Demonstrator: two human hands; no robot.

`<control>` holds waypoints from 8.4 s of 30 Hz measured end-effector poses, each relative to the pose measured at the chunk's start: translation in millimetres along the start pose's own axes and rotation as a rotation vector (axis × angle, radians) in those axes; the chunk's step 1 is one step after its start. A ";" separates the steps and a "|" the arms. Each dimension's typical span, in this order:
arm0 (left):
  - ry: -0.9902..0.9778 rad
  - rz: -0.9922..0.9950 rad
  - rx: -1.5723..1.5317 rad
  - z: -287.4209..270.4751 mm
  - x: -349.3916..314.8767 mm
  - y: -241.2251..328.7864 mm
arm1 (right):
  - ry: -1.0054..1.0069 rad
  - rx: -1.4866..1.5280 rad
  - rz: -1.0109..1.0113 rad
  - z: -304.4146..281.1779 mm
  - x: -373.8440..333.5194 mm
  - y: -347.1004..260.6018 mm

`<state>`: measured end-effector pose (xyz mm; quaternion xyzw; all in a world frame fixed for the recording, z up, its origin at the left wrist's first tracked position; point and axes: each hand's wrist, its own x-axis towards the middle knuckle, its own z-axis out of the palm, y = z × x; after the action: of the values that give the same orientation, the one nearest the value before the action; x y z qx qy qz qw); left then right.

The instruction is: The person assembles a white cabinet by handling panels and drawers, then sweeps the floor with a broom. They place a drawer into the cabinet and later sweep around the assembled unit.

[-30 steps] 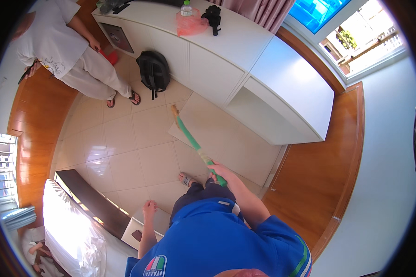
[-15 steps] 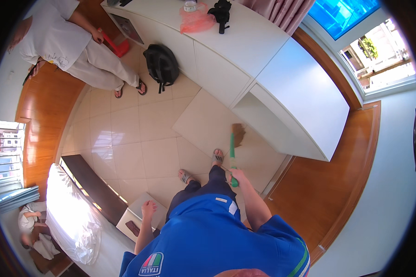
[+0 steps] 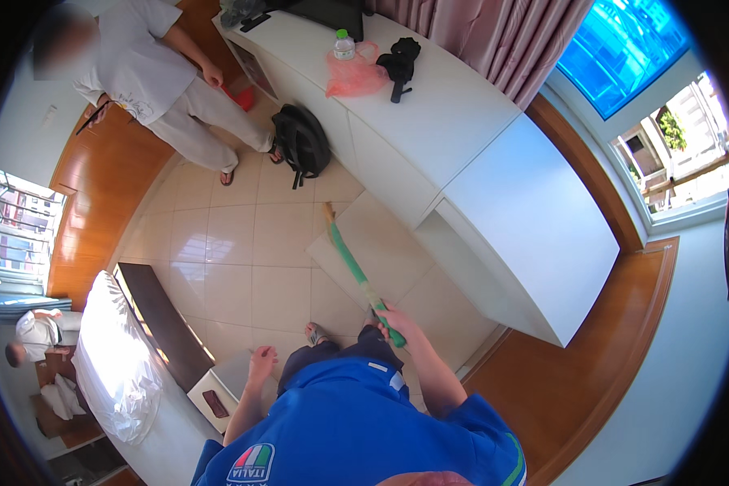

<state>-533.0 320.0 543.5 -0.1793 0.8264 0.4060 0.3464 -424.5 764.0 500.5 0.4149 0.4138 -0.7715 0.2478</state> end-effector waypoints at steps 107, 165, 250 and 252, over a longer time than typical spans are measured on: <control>-0.060 -0.500 -0.253 5.0 99.6 -20.9 | 0.296 -0.538 0.185 28.3 99.0 -167.3; 0.167 0.467 -0.141 136.4 201.0 527.7 | 0.925 -0.864 -0.432 -170.1 138.0 -623.8; 0.162 0.211 0.334 134.3 217.2 456.1 | 1.405 -1.053 -1.082 -276.5 223.3 -757.1; 0.170 0.233 0.336 138.1 223.8 455.2 | 1.407 -1.046 -1.107 -282.5 224.4 -755.4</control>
<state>-892.7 702.3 572.3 -0.0559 0.9239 0.2835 0.2509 -969.4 1397.6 549.3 0.3641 0.8811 -0.0847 -0.2898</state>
